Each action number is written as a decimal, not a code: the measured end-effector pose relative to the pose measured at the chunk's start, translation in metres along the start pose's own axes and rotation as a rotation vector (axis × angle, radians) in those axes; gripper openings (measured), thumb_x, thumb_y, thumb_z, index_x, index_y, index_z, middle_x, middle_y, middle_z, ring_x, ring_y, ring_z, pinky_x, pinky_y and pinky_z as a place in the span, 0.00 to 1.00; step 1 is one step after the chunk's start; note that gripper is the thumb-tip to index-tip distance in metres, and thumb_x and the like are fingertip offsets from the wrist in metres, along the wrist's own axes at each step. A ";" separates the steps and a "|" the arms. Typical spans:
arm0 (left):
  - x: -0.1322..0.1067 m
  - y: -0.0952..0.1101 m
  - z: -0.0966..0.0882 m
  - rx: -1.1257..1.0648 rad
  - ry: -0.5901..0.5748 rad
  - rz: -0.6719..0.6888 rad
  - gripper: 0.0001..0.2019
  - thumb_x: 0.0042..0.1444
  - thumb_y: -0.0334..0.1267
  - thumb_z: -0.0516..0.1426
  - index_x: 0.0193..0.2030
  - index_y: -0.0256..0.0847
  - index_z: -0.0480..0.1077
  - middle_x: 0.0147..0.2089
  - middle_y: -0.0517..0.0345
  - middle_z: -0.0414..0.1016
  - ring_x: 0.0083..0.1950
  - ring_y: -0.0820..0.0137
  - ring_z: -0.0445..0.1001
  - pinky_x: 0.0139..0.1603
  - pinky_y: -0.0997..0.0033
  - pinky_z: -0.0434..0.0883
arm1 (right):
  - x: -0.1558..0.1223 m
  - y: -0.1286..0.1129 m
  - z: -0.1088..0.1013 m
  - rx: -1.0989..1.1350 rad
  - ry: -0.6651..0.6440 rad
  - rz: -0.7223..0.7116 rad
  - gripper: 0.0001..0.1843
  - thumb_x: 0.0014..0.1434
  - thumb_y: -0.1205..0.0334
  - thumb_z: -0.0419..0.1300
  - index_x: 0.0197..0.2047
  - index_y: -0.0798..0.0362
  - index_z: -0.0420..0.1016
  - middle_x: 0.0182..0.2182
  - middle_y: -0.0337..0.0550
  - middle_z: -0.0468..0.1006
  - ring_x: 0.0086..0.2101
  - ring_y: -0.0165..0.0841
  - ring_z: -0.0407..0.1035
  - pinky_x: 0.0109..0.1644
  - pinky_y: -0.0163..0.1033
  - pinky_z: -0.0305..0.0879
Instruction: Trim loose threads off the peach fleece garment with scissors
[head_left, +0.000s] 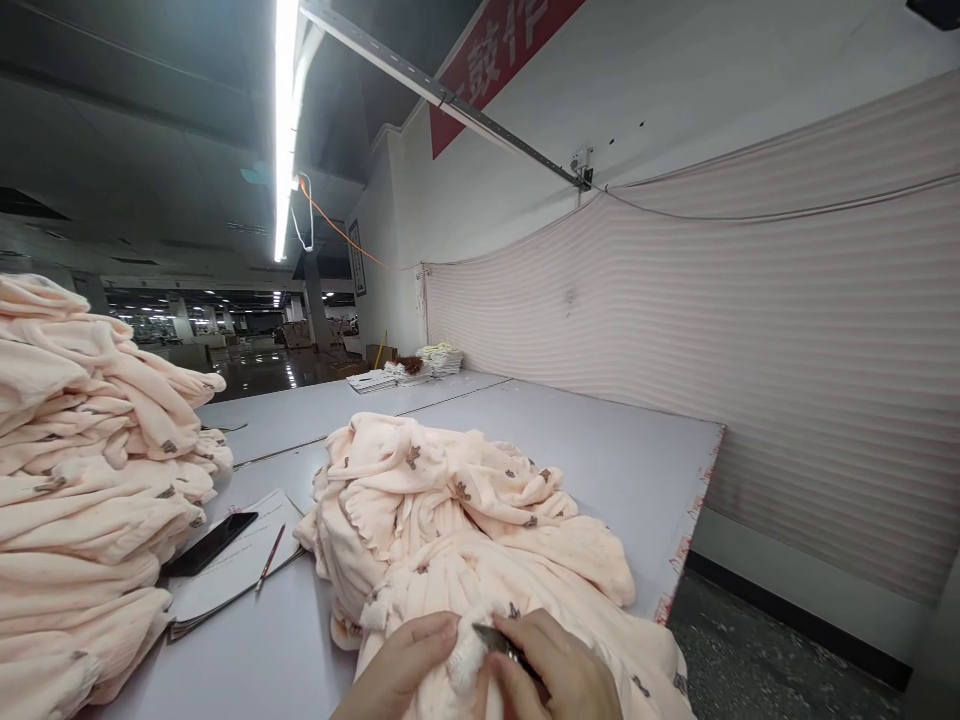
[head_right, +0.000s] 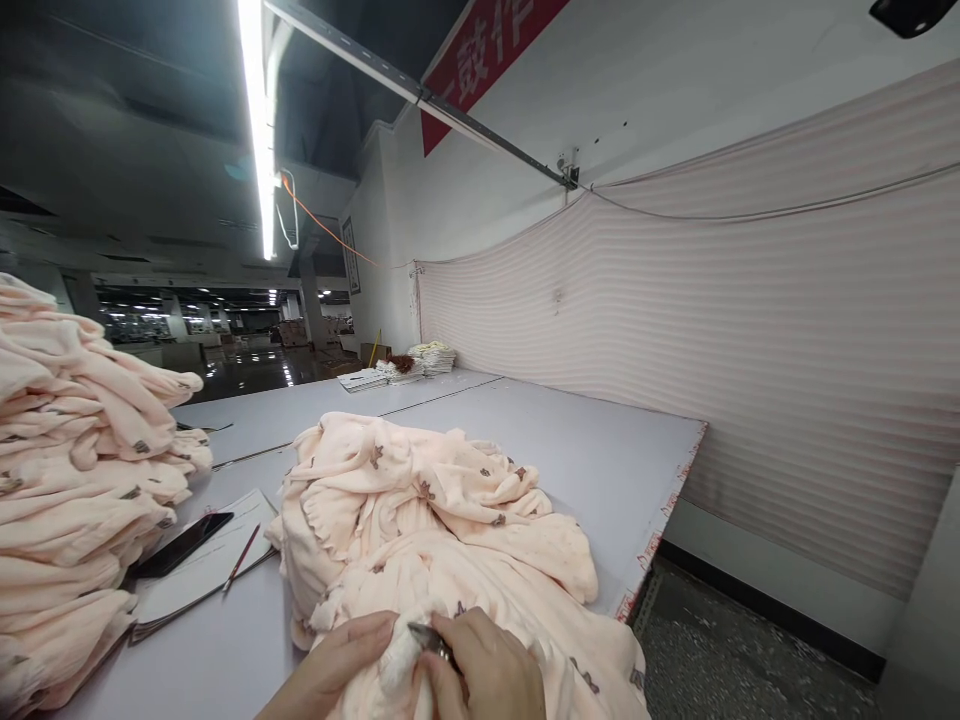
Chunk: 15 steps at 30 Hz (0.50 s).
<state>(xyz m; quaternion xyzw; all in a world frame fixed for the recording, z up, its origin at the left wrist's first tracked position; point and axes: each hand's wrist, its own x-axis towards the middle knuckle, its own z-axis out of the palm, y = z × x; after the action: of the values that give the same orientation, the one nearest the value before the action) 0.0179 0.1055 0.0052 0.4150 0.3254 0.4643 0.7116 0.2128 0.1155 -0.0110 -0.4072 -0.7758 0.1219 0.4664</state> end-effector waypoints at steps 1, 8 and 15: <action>0.000 0.000 0.001 0.007 0.008 -0.007 0.16 0.46 0.47 0.66 0.34 0.34 0.79 0.28 0.52 0.78 0.35 0.64 0.75 0.41 0.71 0.65 | 0.000 0.001 0.001 0.005 0.003 0.007 0.12 0.59 0.55 0.55 0.44 0.40 0.77 0.32 0.38 0.80 0.31 0.34 0.76 0.31 0.31 0.68; 0.001 -0.002 0.009 0.053 0.062 0.031 0.21 0.41 0.53 0.66 0.30 0.34 0.75 0.26 0.54 0.73 0.34 0.64 0.72 0.39 0.69 0.65 | -0.004 0.002 0.004 0.003 0.025 -0.048 0.12 0.59 0.53 0.56 0.43 0.42 0.77 0.31 0.39 0.80 0.30 0.35 0.74 0.32 0.33 0.66; -0.012 0.030 0.012 0.404 0.563 0.425 0.15 0.49 0.49 0.61 0.26 0.41 0.65 0.45 0.59 0.72 0.48 0.64 0.69 0.47 0.71 0.63 | -0.012 0.020 -0.022 0.437 0.217 0.404 0.16 0.57 0.46 0.57 0.36 0.50 0.73 0.29 0.39 0.75 0.32 0.34 0.70 0.36 0.32 0.65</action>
<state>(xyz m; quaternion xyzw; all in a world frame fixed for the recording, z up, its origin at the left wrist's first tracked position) 0.0125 0.0976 0.0383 0.4612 0.4991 0.6231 0.3871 0.2441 0.1155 -0.0180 -0.4538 -0.5804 0.3316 0.5893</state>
